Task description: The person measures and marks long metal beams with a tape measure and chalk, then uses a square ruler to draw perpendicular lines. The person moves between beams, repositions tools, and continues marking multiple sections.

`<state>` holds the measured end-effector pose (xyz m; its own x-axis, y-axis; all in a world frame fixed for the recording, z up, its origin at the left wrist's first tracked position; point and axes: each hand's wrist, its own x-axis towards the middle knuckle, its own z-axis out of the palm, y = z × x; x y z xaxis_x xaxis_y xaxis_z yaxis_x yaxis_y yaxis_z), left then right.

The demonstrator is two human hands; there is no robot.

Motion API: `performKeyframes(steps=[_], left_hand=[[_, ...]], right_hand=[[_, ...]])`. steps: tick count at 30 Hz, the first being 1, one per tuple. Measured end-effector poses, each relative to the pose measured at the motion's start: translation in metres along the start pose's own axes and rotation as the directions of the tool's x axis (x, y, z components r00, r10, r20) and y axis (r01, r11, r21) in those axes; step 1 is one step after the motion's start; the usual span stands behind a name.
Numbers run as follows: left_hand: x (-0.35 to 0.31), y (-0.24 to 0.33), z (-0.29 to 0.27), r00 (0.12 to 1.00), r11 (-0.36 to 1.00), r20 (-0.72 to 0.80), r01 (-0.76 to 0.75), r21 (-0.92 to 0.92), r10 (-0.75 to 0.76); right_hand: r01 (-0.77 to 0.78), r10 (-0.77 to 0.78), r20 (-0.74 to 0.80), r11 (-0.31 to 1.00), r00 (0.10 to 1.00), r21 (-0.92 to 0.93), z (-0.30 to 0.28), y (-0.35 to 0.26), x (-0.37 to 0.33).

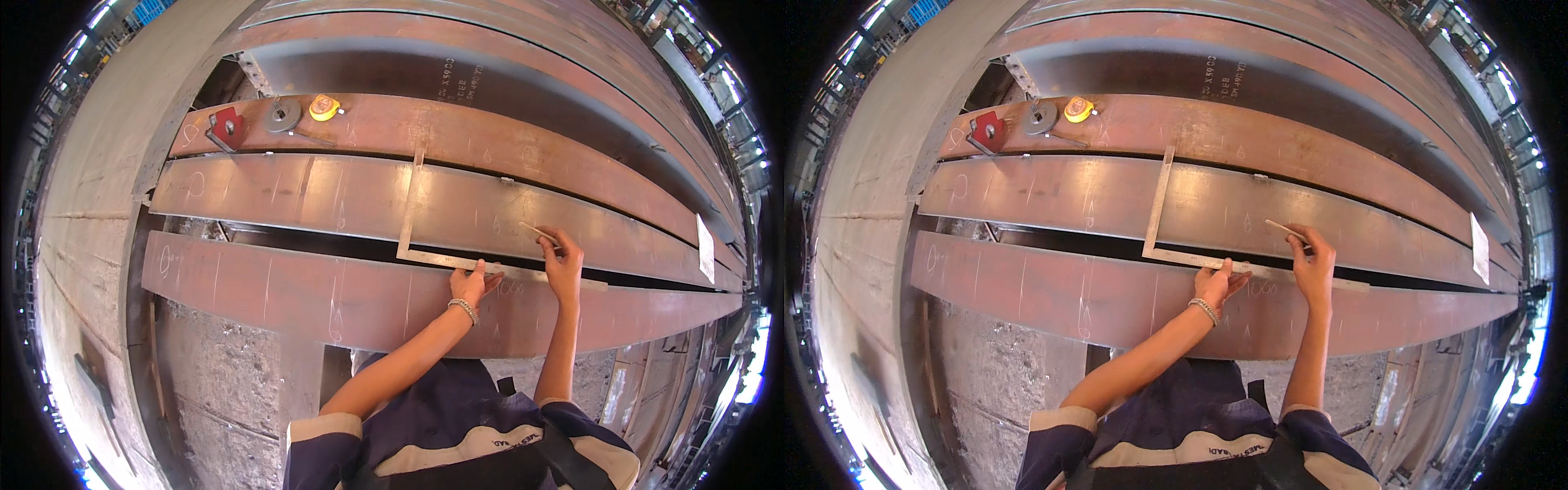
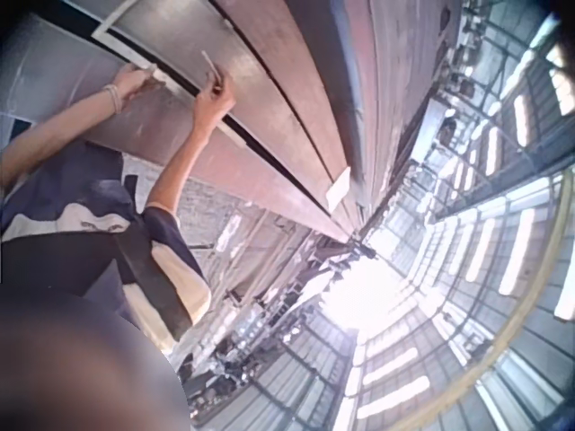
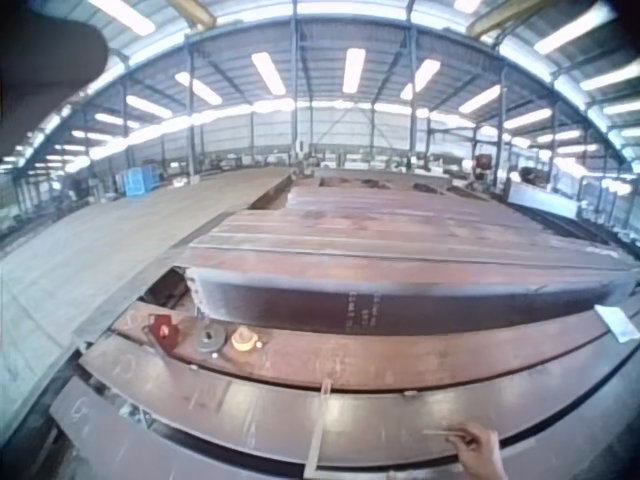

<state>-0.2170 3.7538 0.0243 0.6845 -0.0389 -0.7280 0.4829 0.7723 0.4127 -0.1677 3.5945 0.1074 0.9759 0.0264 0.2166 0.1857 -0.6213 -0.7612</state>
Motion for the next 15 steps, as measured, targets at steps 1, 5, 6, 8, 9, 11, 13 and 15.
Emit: performKeyframes(steps=[1,5,6,8,9,11,13,15], left_hand=[[0.002,0.0,0.002,1.0,1.0,-0.008,0.018,-0.009,-0.018],[0.01,-0.001,0.009,0.997,0.999,-0.073,-0.018,0.026,0.02],[0.014,0.0,0.011,0.994,1.0,-0.107,-0.008,0.025,0.01],[0.025,0.003,0.016,0.977,0.998,-0.206,0.066,0.017,-0.061],[0.03,0.003,0.018,0.974,0.997,-0.216,0.073,0.008,-0.07],[0.036,0.0,0.018,0.971,0.998,-0.235,0.057,0.041,-0.046],[0.041,-0.002,0.016,0.969,0.997,-0.243,0.061,0.056,-0.046],[0.045,-0.003,0.016,0.97,0.997,-0.236,0.066,0.043,-0.054]], right_hand=[[-0.002,0.002,-0.003,1.0,1.0,0.011,-0.001,0.002,-0.001],[-0.012,0.012,-0.015,1.0,1.0,0.013,-0.011,0.011,-0.008],[-0.02,0.02,-0.019,1.0,1.0,0.015,-0.012,0.014,-0.01],[0.011,-0.009,-0.029,0.999,1.0,0.049,-0.012,0.02,-0.011],[0.006,-0.004,-0.027,0.998,1.0,0.055,-0.011,0.023,-0.012],[0.027,-0.025,-0.03,0.996,0.999,0.091,-0.01,0.029,-0.013],[-0.051,0.055,-0.022,0.99,0.998,0.135,-0.009,0.037,-0.012],[-0.102,0.107,-0.018,0.979,0.994,0.179,-0.006,0.045,-0.013]])
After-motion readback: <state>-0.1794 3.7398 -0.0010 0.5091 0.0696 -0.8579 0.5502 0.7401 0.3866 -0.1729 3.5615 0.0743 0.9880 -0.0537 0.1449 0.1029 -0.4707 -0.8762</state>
